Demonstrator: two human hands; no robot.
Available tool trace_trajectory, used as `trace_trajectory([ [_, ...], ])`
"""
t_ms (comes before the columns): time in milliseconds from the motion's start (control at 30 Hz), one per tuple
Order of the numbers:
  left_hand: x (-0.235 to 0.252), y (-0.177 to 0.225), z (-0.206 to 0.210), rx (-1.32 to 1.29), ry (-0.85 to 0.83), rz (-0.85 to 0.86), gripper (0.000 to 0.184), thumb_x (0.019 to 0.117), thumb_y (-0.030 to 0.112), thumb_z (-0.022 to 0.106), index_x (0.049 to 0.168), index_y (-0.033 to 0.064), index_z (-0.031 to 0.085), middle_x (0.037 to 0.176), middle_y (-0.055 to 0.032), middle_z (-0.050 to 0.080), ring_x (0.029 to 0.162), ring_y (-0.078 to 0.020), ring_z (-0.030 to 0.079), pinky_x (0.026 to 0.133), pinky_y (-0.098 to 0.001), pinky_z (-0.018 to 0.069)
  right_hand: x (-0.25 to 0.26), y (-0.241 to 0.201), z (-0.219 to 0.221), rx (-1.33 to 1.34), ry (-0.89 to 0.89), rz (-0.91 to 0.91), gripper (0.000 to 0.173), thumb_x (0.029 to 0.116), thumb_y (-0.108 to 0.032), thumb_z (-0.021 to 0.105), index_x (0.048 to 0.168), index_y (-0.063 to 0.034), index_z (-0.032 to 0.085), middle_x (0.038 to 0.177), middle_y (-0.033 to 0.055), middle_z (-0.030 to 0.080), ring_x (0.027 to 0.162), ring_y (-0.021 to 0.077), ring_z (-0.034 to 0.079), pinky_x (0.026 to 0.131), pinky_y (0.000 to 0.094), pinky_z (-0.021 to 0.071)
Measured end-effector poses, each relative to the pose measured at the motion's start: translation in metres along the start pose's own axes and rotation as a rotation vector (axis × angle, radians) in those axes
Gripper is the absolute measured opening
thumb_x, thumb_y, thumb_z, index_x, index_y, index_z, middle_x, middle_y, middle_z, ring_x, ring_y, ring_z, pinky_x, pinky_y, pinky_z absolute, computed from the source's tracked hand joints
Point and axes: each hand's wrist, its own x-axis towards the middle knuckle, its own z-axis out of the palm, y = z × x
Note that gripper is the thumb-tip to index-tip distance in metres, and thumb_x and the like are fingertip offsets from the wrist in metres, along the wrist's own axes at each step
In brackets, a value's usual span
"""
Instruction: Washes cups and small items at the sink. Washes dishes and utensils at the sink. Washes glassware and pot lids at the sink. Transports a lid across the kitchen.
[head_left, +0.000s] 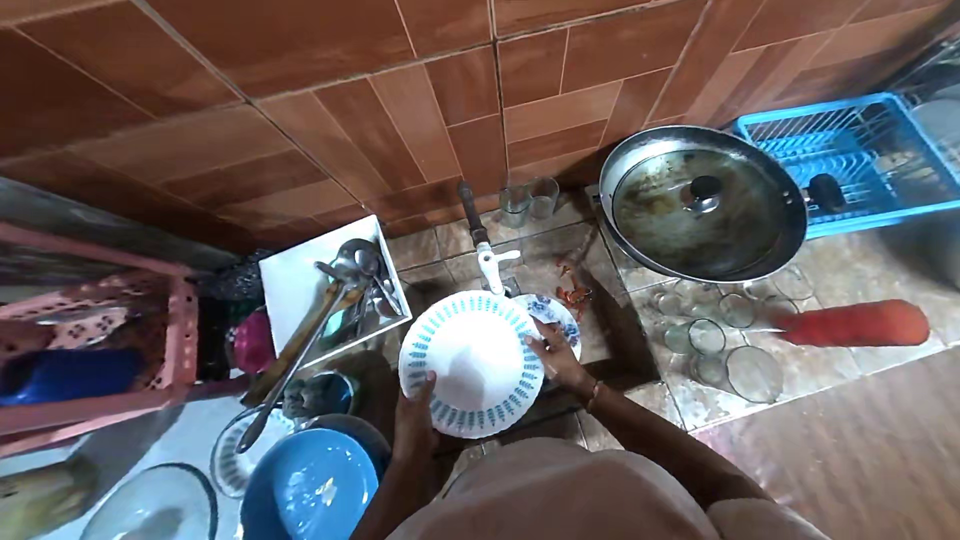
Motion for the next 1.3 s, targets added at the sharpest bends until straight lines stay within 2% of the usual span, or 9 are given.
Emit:
trace_trajectory([
  [200,-0.020,0.015,-0.017,0.090,0.056,0.029,0.049,0.0983,0.002,0.061,0.144,0.0008,0.043,0.114,-0.0145,0.067,0.090,-0.0156,0.072,0.075,-0.0332,0.0630,0.032,0.026,-0.052,-0.527,0.067,0.171,0.059,0.1041,-0.042,0.055,0.150,-0.0046,0.050,0.154,0.0262,0.044,0.143,0.0385,0.045,0.119,0.0510,0.0382],
  [300,-0.028,0.012,-0.026,0.193,0.090,0.091,0.052,0.0986,0.003,0.061,0.147,0.0004,0.042,0.120,-0.0157,0.064,0.095,-0.0130,0.069,0.080,-0.0309,0.0606,0.042,0.044,-0.070,-0.627,0.064,0.543,0.074,0.1028,-0.048,0.056,0.156,-0.0008,0.035,0.148,0.0268,0.051,0.135,0.0409,0.054,0.111,0.0569,0.0438],
  [400,-0.038,0.013,-0.035,0.252,0.122,0.119,0.054,0.0991,0.005,0.060,0.149,0.0010,0.040,0.124,-0.0170,0.063,0.099,-0.0134,0.068,0.084,-0.0309,0.0589,0.040,0.063,-0.069,-0.471,-0.016,0.594,0.057,0.1018,-0.042,0.061,0.143,-0.0043,0.055,0.135,0.0243,0.062,0.125,0.0389,0.061,0.106,0.0581,0.0474],
  [567,-0.056,0.025,-0.054,0.192,0.147,0.161,0.057,0.0992,0.006,0.061,0.151,0.0021,0.038,0.126,-0.0169,0.062,0.100,-0.0139,0.068,0.085,-0.0328,0.0597,0.034,0.038,-0.064,-0.174,0.115,0.371,0.044,0.0979,-0.026,0.071,0.129,0.0031,0.063,0.126,0.0241,0.065,0.119,0.0328,0.062,0.107,0.0506,0.0467],
  [800,-0.078,0.034,-0.074,0.137,0.161,0.312,0.057,0.0987,0.005,0.059,0.151,-0.0011,0.036,0.129,-0.0168,0.060,0.106,-0.0111,0.066,0.089,-0.0286,0.0579,0.047,-0.057,-0.033,-0.341,-0.130,0.025,0.033,0.1007,-0.026,0.065,0.114,0.0042,0.064,0.109,0.0203,0.067,0.100,0.0279,0.065,0.094,0.0474,0.0521],
  [933,-0.084,0.030,-0.081,0.082,0.161,0.348,0.057,0.0985,0.003,0.058,0.151,-0.0014,0.036,0.130,-0.0160,0.060,0.107,-0.0103,0.066,0.090,-0.0280,0.0579,0.065,-0.091,-0.002,-0.469,-0.179,-0.070,0.041,0.1022,-0.023,0.064,0.136,-0.0012,0.058,0.123,0.0219,0.068,0.115,0.0352,0.066,0.104,0.0550,0.0502],
  [1033,-0.090,0.026,-0.084,0.046,0.171,0.345,0.056,0.0985,0.002,0.057,0.150,-0.0017,0.037,0.129,-0.0164,0.061,0.106,-0.0105,0.066,0.089,-0.0285,0.0581,0.071,-0.110,0.019,-0.563,-0.174,-0.088,0.040,0.1026,-0.034,0.063,0.121,0.0015,0.068,0.113,0.0256,0.069,0.110,0.0406,0.065,0.100,0.0614,0.0484],
  [1133,-0.102,0.021,-0.087,0.039,0.188,0.326,0.056,0.0983,0.004,0.058,0.150,0.0002,0.038,0.127,-0.0140,0.062,0.103,-0.0088,0.067,0.087,-0.0271,0.0587,0.070,-0.114,0.025,-0.492,-0.151,-0.106,0.037,0.1014,-0.035,0.065,0.124,-0.0073,0.071,0.116,0.0209,0.071,0.112,0.0370,0.066,0.100,0.0597,0.0495],
  [1300,-0.123,0.013,-0.090,-0.040,0.237,0.274,0.059,0.0991,0.002,0.057,0.153,0.0026,0.034,0.130,-0.0142,0.061,0.103,-0.0097,0.068,0.086,-0.0278,0.0592,0.062,-0.100,0.009,-0.251,-0.051,-0.173,0.028,0.1030,-0.016,0.060,0.126,-0.0007,0.066,0.117,0.0198,0.070,0.108,0.0286,0.066,0.099,0.0485,0.0512],
])
